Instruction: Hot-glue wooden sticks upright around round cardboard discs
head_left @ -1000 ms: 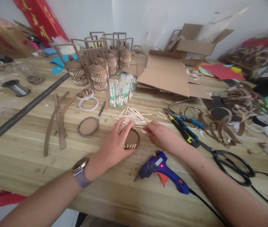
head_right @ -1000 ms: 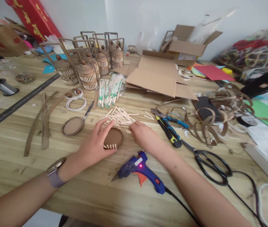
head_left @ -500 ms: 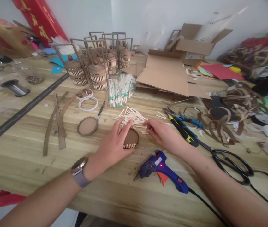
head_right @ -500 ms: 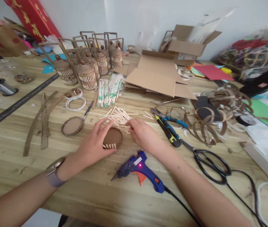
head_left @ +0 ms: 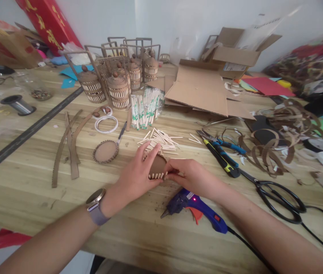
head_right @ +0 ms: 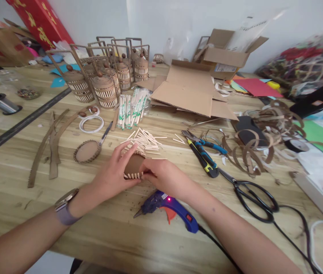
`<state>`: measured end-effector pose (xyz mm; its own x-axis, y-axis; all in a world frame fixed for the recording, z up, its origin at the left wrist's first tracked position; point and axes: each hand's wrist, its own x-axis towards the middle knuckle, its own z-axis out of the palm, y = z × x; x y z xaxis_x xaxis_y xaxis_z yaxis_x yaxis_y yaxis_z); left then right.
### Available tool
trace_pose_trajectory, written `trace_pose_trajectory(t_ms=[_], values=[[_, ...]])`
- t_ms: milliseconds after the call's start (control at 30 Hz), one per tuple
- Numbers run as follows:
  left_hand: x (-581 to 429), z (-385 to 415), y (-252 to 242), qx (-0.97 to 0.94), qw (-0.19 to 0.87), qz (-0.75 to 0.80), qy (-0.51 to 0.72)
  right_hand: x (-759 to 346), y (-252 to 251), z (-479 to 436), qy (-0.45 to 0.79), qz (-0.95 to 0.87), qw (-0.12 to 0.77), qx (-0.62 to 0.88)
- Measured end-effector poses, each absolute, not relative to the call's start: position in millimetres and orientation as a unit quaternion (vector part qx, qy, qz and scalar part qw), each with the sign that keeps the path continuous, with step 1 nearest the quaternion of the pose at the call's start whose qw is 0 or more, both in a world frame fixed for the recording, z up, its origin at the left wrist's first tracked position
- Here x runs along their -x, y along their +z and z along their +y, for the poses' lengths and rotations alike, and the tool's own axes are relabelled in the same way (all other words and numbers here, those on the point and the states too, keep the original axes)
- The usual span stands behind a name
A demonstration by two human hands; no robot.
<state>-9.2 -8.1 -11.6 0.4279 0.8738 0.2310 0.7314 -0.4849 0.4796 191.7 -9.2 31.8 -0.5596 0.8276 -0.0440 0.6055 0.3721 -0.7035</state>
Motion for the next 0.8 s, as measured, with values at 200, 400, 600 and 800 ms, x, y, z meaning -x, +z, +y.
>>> trace_pose_trajectory(t_ms=[200,400,600,800], values=[[9,-8,-12,-0.834,0.152,0.475,0.237,-189,26,-9,0.331,-0.823,0.166,0.431],[9,-7,-12,-0.833,0.153,0.475,0.238,-189,22,-9,0.326,-0.826,0.174,0.425],[9,-8,-13,-0.834,0.146,0.471,0.247,-189,17,-8,0.329,-0.827,0.17,0.422],[9,-7,-13,-0.835,0.151,0.468,0.247,-190,13,-9,0.338,-0.827,0.167,0.417]])
